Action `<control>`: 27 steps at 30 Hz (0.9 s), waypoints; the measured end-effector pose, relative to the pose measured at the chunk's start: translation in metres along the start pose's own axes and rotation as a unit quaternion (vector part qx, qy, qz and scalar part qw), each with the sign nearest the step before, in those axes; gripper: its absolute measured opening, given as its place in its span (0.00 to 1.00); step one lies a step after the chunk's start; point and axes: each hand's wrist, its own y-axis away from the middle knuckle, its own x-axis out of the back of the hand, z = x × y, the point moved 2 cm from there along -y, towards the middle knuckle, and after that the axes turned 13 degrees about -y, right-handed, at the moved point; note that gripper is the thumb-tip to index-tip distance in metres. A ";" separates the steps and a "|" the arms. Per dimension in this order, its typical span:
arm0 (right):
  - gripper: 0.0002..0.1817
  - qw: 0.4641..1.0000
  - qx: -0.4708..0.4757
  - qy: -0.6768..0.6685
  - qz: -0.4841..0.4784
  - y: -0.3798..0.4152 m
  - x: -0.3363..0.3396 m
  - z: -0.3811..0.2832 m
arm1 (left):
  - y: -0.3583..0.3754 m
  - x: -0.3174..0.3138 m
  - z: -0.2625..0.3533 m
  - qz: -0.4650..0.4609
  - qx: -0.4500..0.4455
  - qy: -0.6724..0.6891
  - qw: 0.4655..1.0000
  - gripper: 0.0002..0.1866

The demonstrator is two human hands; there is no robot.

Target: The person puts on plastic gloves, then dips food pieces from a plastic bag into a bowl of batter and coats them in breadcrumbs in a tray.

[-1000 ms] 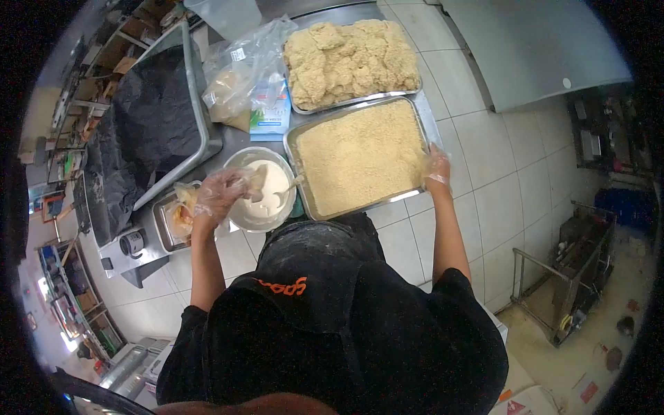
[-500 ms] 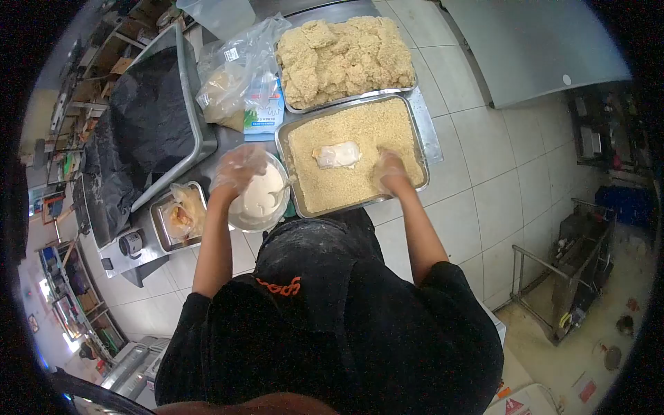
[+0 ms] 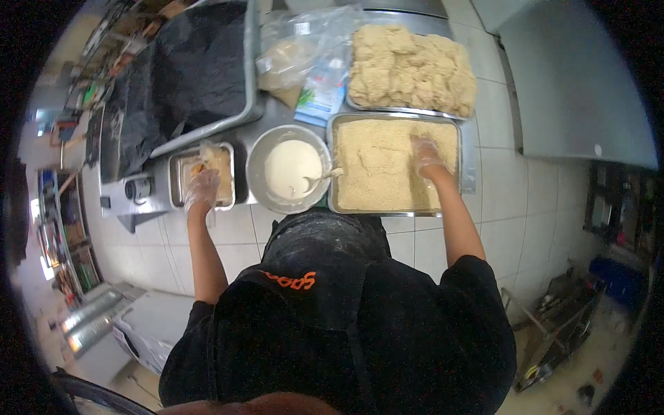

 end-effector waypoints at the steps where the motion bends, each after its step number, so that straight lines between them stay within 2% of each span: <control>1: 0.32 0.985 -0.031 -0.165 -0.038 -0.002 0.003 0.004 | -0.017 -0.031 -0.019 0.027 -0.045 -0.021 0.998 0.17; 2: 0.34 0.940 -0.064 -0.325 -0.079 -0.005 0.007 0.001 | -0.029 -0.046 -0.033 0.054 -0.091 -0.043 0.993 0.16; 4: 0.34 0.900 -0.118 -0.406 -0.105 0.008 0.073 -0.038 | -0.032 -0.045 -0.028 0.006 -0.029 -0.063 0.998 0.16; 5: 0.34 0.892 -0.115 -0.419 -0.125 0.009 0.095 -0.052 | -0.038 -0.051 -0.029 -0.008 -0.027 -0.076 0.997 0.16; 7: 0.33 0.882 -0.091 -0.434 -0.159 0.008 0.082 -0.071 | -0.038 -0.059 -0.031 -0.005 -0.013 -0.067 0.998 0.13; 8: 0.36 0.919 -0.011 -0.375 -0.120 0.007 0.057 -0.074 | -0.035 -0.059 -0.028 0.015 -0.006 -0.043 0.999 0.10; 9: 0.39 0.944 0.066 -0.314 -0.075 0.005 0.042 -0.080 | -0.035 -0.060 -0.027 0.013 -0.014 -0.087 0.996 0.13; 10: 0.39 0.942 0.076 -0.317 -0.077 0.005 0.047 -0.107 | -0.038 -0.061 -0.025 0.011 -0.027 -0.129 0.991 0.16; 11: 0.43 0.976 0.034 -0.183 -0.108 0.007 0.065 -0.149 | -0.042 -0.063 -0.025 -0.026 -0.013 -0.120 0.992 0.16; 12: 0.47 0.990 -0.010 -0.044 -0.134 0.008 0.074 -0.170 | -0.041 -0.061 -0.025 -0.024 -0.009 -0.121 0.992 0.16; 13: 0.47 0.990 -0.008 -0.043 -0.133 0.004 0.064 -0.168 | -0.039 -0.057 -0.024 0.043 0.022 -0.044 0.998 0.16; 15: 0.51 0.989 0.047 -0.106 -0.086 -0.006 0.046 -0.163 | -0.040 -0.055 -0.027 0.111 0.053 0.037 0.992 0.16; 17: 0.49 0.989 0.036 -0.092 -0.110 -0.006 0.050 -0.168 | -0.044 -0.055 -0.032 0.056 0.019 -0.153 0.986 0.15; 18: 0.48 0.989 0.031 -0.075 -0.126 -0.011 0.055 -0.172 | -0.058 -0.067 -0.045 0.059 0.012 -0.153 0.986 0.15; 19: 0.48 0.989 0.023 -0.075 -0.122 -0.015 0.056 -0.173 | -0.077 -0.088 -0.066 0.177 0.000 -0.029 0.984 0.15; 21: 0.47 0.991 0.024 -0.058 -0.117 -0.011 0.058 -0.170 | -0.071 -0.069 -0.054 0.138 0.052 -0.057 0.987 0.17; 22: 0.47 0.992 0.009 -0.055 -0.117 -0.009 0.059 -0.169 | -0.087 -0.096 -0.067 0.121 0.020 -0.155 0.980 0.18; 24: 0.43 0.990 0.019 -0.097 -0.101 -0.010 0.062 -0.163 | -0.093 -0.082 -0.065 0.107 0.012 -0.095 0.990 0.22; 25: 0.43 0.991 0.005 -0.092 -0.099 -0.011 0.056 -0.151 | -0.097 -0.080 -0.062 0.051 0.034 -0.087 0.994 0.24; 26: 0.39 0.990 0.035 -0.116 -0.071 -0.014 0.043 -0.142 | -0.101 -0.079 -0.062 -0.006 0.057 -0.081 0.995 0.26; 27: 0.35 0.987 0.065 -0.142 -0.041 -0.018 0.032 -0.133 | -0.117 -0.099 -0.078 0.030 0.057 -0.129 0.990 0.25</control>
